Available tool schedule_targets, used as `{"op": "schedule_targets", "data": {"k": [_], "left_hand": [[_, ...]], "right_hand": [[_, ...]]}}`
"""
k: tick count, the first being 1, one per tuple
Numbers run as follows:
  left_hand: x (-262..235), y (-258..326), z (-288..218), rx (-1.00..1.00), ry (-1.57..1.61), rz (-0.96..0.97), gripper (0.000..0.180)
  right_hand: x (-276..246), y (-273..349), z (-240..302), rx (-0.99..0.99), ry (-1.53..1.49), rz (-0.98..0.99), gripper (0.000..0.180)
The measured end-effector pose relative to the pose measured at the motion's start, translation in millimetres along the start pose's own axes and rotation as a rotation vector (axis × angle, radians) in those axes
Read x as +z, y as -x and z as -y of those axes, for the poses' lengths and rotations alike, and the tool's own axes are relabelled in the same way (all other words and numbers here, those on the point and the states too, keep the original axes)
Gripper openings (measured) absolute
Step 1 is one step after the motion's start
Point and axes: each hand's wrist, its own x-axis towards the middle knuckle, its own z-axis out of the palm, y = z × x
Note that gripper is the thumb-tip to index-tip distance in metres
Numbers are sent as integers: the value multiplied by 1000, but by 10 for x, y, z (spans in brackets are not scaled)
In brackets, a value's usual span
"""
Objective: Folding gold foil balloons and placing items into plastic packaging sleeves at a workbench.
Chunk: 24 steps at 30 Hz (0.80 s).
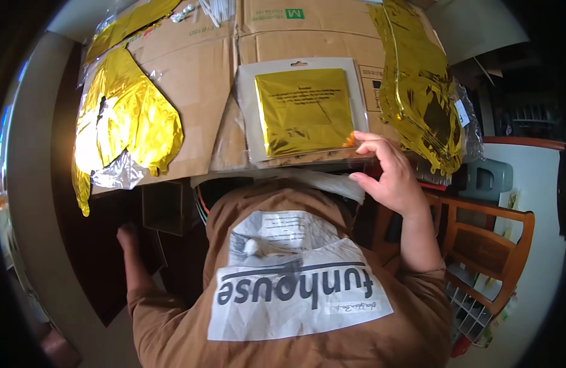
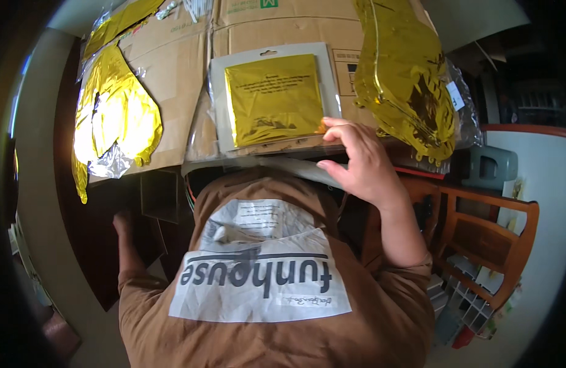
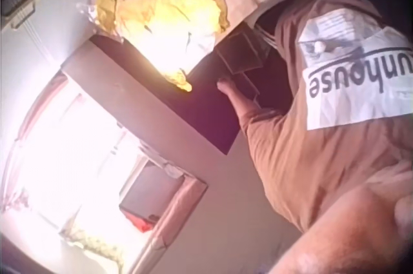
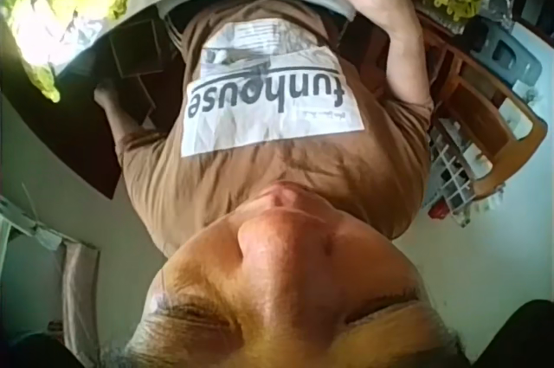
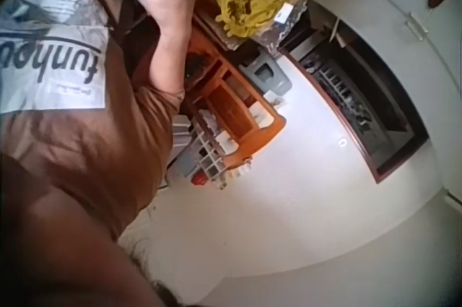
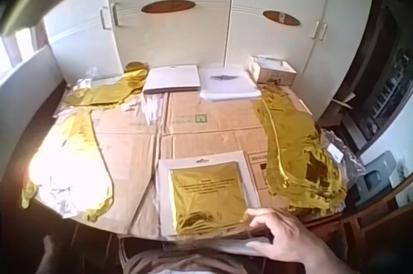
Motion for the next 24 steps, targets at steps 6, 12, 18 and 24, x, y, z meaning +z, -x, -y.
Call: {"op": "schedule_targets", "data": {"k": [6,12,18,24], "left_hand": [[982,-266,371,-153,-154,7,37],[1233,-408,14,46,-566,-322,40],[1114,-626,285,-207,-390,409,40],[534,-537,-194,-138,-640,436,46]], "right_hand": [[-23,-85,30,103,-15,55,38],[-20,-64,164,223,18,57,35],[-43,-112,183,144,118,96,41],[-58,-51,111,-48,350,57,73]]}}
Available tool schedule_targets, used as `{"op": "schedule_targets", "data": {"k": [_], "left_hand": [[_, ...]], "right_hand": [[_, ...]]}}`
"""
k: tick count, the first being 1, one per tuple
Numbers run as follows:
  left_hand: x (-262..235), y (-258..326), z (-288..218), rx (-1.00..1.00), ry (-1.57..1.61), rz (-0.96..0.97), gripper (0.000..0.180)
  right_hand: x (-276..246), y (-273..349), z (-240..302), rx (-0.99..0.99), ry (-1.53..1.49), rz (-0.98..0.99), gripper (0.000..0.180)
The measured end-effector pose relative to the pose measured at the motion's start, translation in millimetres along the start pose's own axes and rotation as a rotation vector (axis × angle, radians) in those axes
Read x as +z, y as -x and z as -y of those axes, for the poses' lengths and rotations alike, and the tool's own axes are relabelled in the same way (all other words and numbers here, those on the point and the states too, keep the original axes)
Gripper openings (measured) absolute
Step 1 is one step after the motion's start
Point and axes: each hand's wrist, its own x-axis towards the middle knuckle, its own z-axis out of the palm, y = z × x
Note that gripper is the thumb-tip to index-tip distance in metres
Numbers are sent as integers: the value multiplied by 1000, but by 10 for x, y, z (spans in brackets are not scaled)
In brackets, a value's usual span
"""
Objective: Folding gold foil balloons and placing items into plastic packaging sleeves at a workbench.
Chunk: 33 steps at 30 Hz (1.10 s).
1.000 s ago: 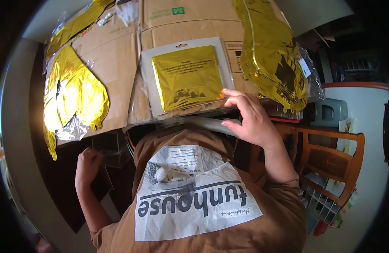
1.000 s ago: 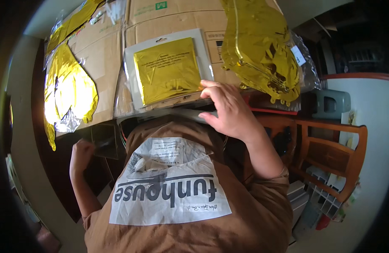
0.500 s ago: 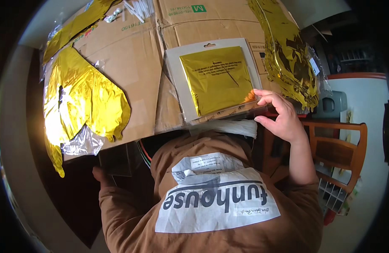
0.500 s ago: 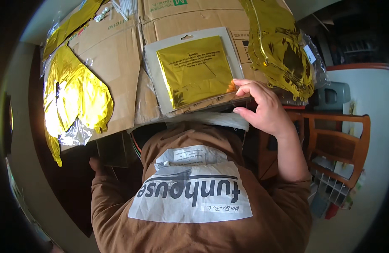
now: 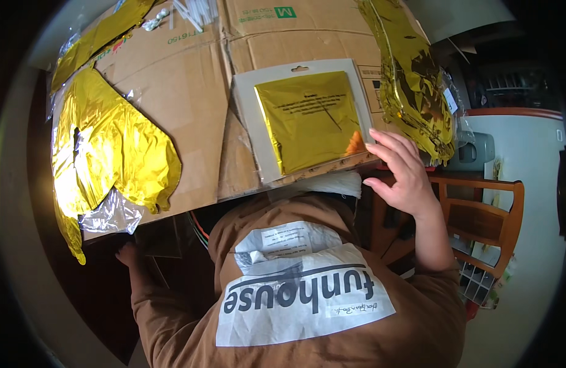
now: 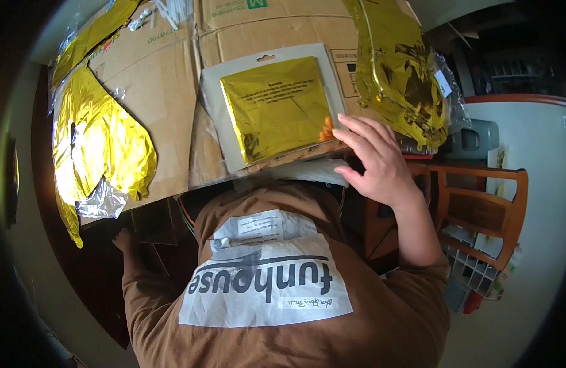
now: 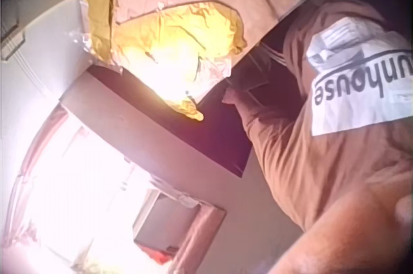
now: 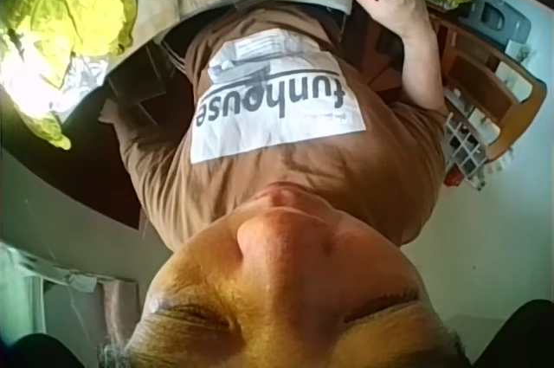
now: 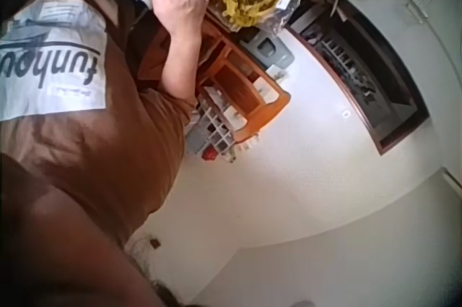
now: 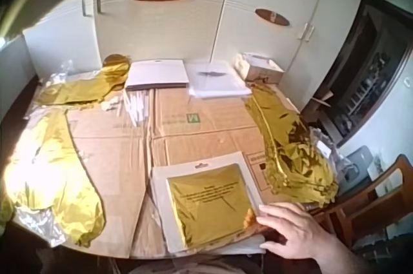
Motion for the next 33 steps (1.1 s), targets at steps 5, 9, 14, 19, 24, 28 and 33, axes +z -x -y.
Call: {"op": "schedule_targets", "data": {"k": [5,9,14,19,24,28,33], "left_hand": [[-24,704,-310,85,-276,-573,54],[-1081,1255,-534,97,-74,-74,46],[-2564,2438,-916,498,234,-409,33],[-3076,2864,-1704,1334,607,-929,43],[-3044,2616,-2281,1513,574,-944,79],[-3098,2580,-2416,1489,577,-1054,44],[-3118,2557,-2436,1538,749,-1064,27]], "right_hand": [[211,94,-198,-74,188,-67,86],[338,126,-327,-193,250,-205,71],[430,154,-371,-213,220,-247,63],[486,149,-317,-200,226,-265,60],[563,158,-365,-274,313,-334,66],[556,181,-337,-280,274,-359,57],[493,171,-291,-263,230,-310,50]]}}
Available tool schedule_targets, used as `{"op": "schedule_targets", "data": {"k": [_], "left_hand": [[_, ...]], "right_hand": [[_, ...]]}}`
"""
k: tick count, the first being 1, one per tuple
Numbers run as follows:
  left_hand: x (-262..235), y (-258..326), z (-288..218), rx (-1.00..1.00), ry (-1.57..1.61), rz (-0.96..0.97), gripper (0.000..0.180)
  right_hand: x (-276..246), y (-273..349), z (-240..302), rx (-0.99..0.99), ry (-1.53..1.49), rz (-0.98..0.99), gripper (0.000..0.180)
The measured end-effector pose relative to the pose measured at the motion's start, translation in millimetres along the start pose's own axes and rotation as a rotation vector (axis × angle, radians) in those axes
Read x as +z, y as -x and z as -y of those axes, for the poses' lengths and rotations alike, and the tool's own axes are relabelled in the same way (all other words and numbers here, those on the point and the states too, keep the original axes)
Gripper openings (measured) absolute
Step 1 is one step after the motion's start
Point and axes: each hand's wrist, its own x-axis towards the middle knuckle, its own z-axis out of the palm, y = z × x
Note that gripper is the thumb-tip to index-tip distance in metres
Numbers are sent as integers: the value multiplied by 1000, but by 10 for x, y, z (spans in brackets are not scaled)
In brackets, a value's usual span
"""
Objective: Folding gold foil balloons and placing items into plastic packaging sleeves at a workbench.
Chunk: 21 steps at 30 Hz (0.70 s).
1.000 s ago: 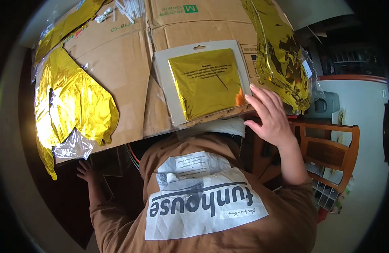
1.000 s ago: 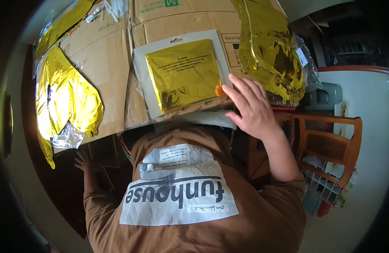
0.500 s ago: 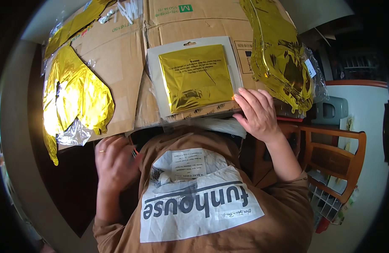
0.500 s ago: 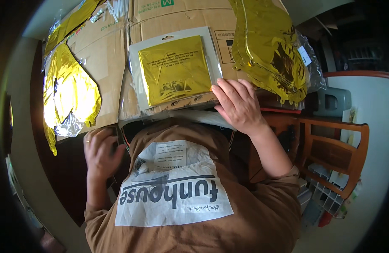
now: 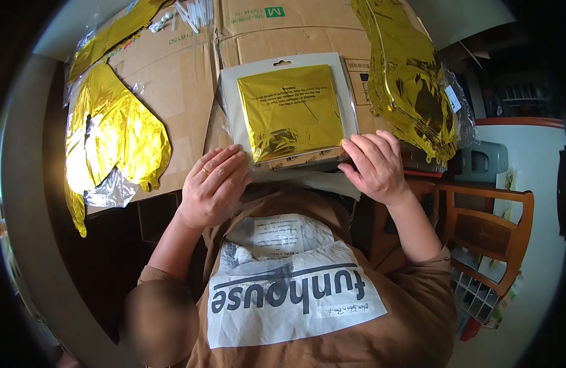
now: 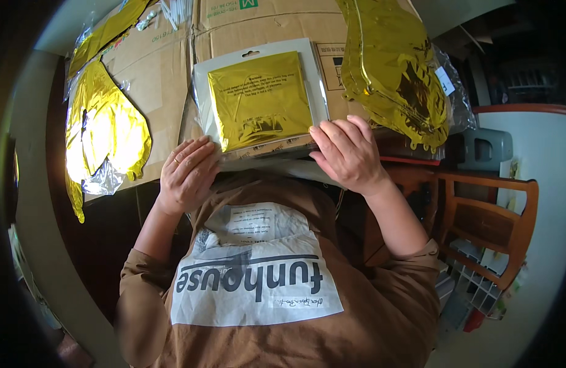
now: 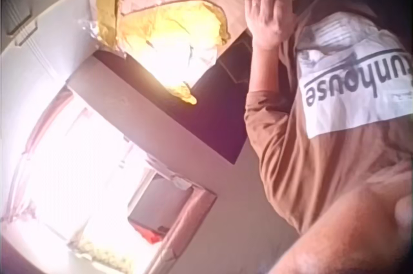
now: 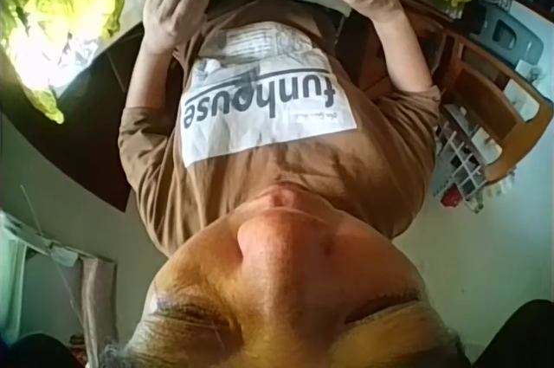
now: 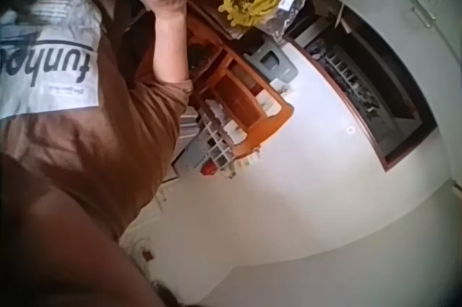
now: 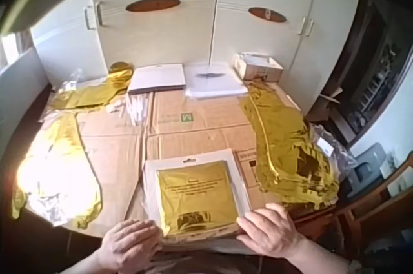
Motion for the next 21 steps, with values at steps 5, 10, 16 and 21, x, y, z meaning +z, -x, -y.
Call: {"op": "schedule_targets", "data": {"k": [5,10,16,21], "left_hand": [[40,49,17,-57,79,-63,23],[-44,-82,-66,-124,88,-9,24],[12,-57,-55,-231,162,-16,25],[55,-129,-112,-383,145,-90,20]], "right_hand": [[-14,-107,-40,-57,-25,-64,38],[-32,-202,-83,-29,-176,-70,27],[-112,-287,-95,64,-300,-9,18],[-175,-400,-163,284,-468,145,10]]}}
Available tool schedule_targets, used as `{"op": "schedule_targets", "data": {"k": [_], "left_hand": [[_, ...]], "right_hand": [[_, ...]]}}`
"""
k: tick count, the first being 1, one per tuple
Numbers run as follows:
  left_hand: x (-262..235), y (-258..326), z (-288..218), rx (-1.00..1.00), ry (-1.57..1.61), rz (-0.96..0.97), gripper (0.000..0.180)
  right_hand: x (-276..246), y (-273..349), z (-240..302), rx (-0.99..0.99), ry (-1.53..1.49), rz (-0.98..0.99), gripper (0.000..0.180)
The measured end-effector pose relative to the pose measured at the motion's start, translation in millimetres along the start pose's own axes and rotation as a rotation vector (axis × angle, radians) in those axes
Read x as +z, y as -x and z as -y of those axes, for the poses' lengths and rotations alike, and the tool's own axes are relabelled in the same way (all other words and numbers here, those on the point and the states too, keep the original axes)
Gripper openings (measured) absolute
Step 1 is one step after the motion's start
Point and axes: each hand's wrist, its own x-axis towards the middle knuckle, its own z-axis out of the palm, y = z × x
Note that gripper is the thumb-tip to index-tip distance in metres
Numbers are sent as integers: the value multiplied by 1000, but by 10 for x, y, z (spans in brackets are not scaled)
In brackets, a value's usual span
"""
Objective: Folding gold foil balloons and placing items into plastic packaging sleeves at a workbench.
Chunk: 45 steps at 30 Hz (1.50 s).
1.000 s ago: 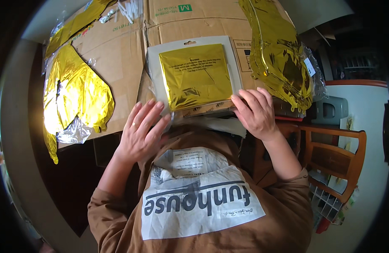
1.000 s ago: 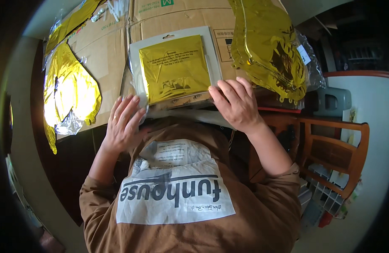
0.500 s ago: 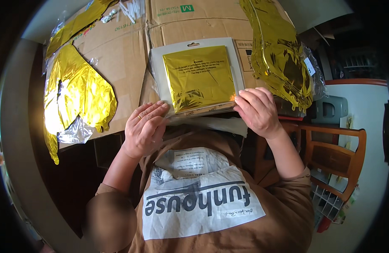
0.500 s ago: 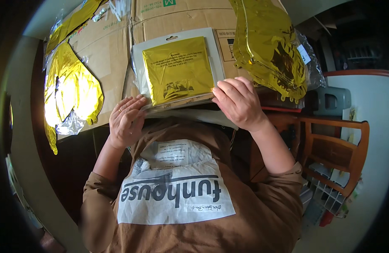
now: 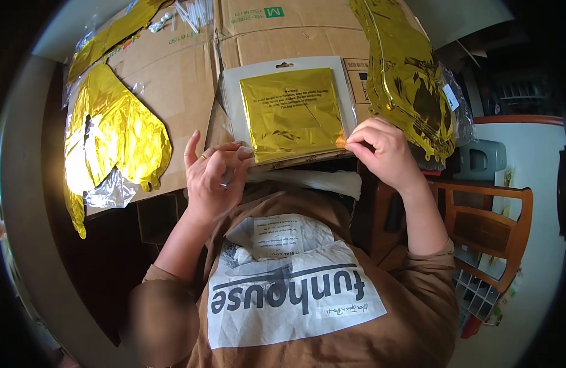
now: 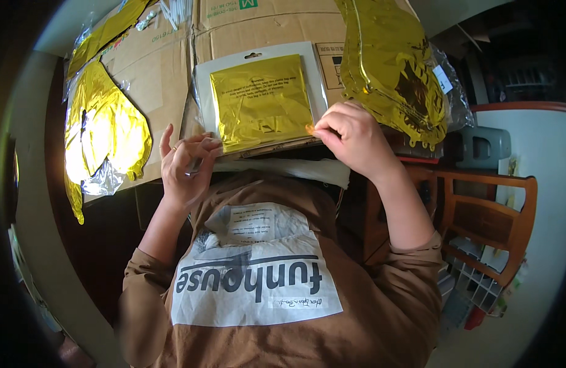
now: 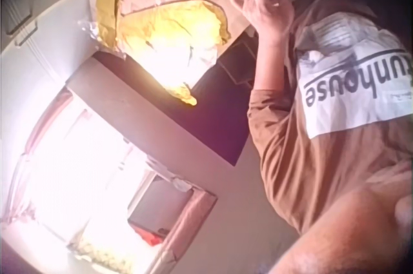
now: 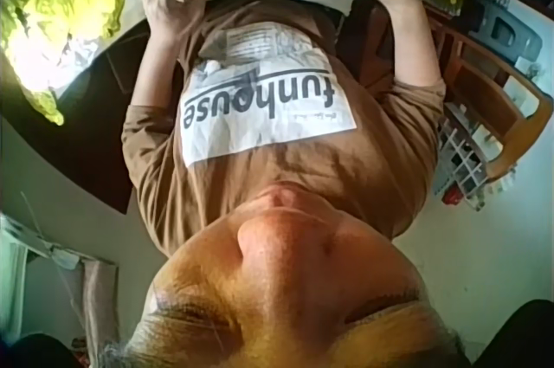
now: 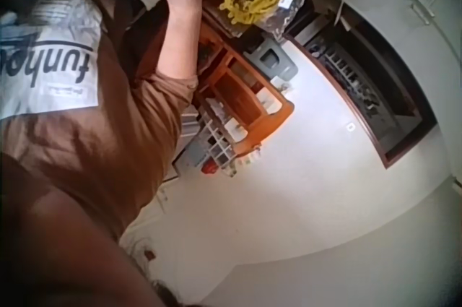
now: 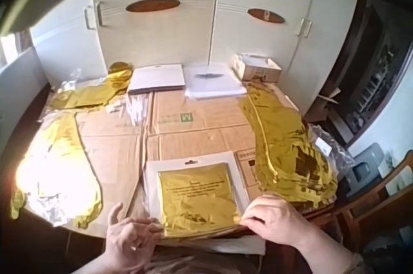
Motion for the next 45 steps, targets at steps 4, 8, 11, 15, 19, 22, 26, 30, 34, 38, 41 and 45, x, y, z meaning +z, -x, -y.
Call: {"op": "schedule_targets", "data": {"k": [4,8,11,15,19,22,26,30,34,38,41,45], "left_hand": [[10,-16,-55,-125,-105,20,20],[3,-42,-93,-279,-111,75,31],[-28,-109,-144,-361,-82,92,48],[-20,-89,-139,-354,-67,54,68],[7,-35,-134,-358,-115,-62,68],[59,-12,-134,-134,-209,-146,66],[113,-92,-475,322,-98,0,56],[99,-272,-672,222,20,-9,67],[442,-177,-770,356,265,103,69],[630,-144,-579,365,184,174,90],[467,-96,-416,281,58,233,95],[186,-87,-398,216,-202,233,99]], "right_hand": [[-82,-124,104,344,-112,147,13],[-147,-331,134,533,-103,313,17],[-168,-469,97,569,-30,433,21],[-173,-467,75,569,-9,443,29],[-227,-386,177,666,108,331,43],[-248,-321,260,663,209,243,50],[-151,-200,478,422,364,65,54],[22,-226,556,164,291,-80,63],[474,-322,310,94,362,-105,63],[632,-339,22,24,344,-165,59],[637,-346,34,34,350,-164,57],[545,-334,28,55,175,-149,55]]}}
